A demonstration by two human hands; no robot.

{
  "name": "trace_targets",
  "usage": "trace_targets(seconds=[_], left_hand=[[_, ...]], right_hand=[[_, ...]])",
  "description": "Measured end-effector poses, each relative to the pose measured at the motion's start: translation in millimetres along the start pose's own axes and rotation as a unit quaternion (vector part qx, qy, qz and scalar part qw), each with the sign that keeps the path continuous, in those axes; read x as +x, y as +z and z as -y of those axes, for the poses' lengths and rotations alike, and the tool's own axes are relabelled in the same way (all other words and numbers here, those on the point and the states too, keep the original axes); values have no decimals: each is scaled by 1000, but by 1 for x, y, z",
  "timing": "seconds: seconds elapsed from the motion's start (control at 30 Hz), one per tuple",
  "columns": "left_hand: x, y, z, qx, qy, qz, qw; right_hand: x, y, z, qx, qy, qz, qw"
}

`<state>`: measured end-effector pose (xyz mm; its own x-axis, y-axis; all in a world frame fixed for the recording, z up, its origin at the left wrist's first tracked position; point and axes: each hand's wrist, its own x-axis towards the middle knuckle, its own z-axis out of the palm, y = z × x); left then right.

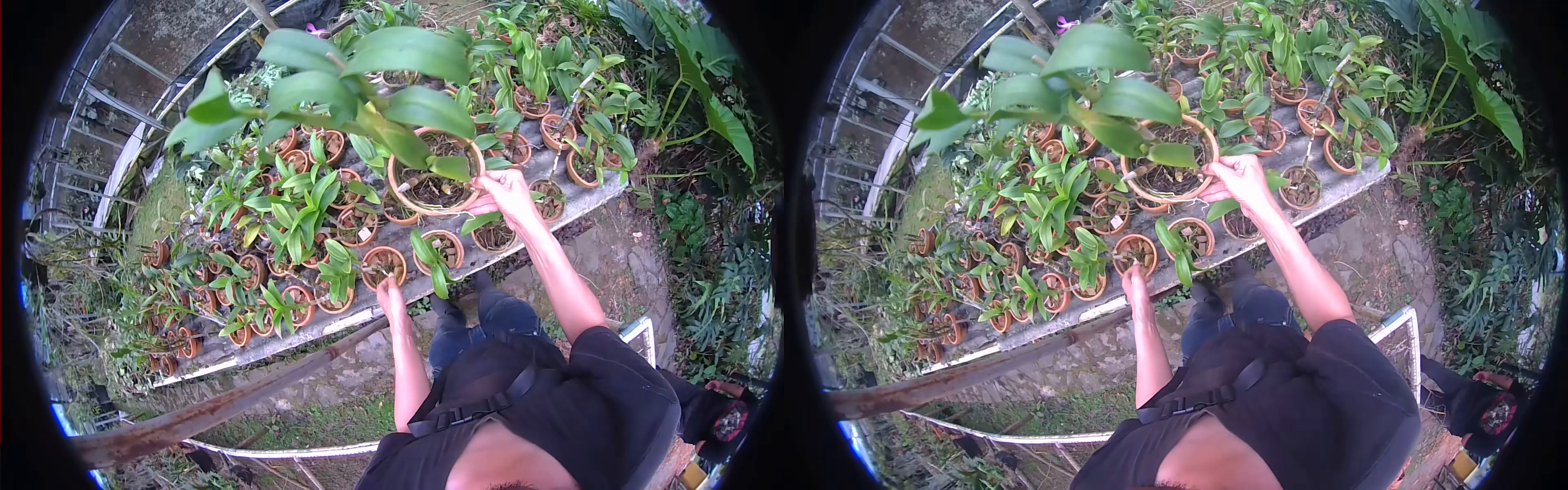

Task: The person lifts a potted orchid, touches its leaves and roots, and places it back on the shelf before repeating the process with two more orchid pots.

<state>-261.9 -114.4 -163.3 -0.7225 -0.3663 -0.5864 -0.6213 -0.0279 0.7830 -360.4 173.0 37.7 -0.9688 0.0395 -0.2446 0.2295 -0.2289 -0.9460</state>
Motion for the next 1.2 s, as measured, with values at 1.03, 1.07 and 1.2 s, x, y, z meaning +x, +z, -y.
trace_targets(seconds=[1.03, 1.07, 1.2], left_hand=[[-203, 119, -30, -352, 62, 26, 934], [-205, 122, -33, -342, 76, 35, 936], [-231, 136, -71, -314, 72, 57, 945]], right_hand=[[-96, -130, 26, -448, -244, 317, 799], [-96, -130, 27, -469, -236, 315, 791], [-92, -131, 24, -500, -194, 328, 778]])
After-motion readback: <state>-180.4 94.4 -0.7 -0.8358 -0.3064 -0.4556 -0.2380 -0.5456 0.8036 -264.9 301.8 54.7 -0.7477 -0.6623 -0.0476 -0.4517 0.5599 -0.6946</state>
